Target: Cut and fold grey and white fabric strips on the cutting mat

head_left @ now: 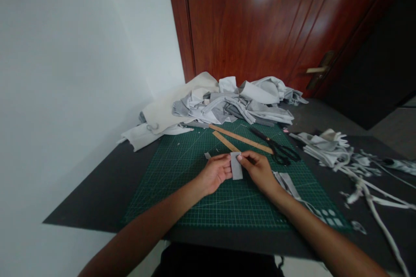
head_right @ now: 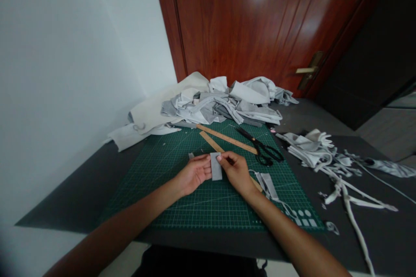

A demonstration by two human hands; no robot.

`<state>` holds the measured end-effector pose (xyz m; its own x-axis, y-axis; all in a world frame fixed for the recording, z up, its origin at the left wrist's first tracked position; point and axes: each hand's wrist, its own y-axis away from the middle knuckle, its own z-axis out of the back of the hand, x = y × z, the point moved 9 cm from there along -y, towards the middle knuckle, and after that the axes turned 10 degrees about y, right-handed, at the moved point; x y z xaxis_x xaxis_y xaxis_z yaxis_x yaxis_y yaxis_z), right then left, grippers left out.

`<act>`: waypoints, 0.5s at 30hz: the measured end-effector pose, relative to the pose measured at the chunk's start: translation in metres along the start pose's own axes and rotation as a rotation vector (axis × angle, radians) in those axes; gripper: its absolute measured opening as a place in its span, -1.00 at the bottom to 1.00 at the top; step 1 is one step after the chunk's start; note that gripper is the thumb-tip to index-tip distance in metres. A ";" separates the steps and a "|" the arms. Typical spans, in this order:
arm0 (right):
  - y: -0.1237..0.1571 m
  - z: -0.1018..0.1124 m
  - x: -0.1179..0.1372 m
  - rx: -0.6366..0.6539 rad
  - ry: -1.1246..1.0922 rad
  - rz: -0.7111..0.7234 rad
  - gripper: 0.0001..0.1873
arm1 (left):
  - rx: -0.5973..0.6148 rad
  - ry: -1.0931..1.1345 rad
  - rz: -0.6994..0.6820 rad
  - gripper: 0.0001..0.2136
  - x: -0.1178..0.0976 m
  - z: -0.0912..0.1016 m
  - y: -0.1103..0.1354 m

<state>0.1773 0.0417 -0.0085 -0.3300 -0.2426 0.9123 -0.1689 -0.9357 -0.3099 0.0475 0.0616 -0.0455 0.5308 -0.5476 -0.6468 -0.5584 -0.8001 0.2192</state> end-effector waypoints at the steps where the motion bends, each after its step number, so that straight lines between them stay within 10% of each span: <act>1: 0.000 0.001 -0.001 -0.006 -0.005 -0.005 -0.68 | 0.011 -0.024 -0.009 -0.76 -0.001 -0.001 0.001; 15: 0.001 0.016 0.005 -0.174 0.078 0.098 -0.77 | -0.016 -0.330 -0.146 -0.54 -0.009 0.006 -0.001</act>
<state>0.1909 0.0359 0.0001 -0.4223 -0.3038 0.8540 -0.2877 -0.8485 -0.4441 0.0399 0.0690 -0.0447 0.3685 -0.3214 -0.8723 -0.4807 -0.8690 0.1171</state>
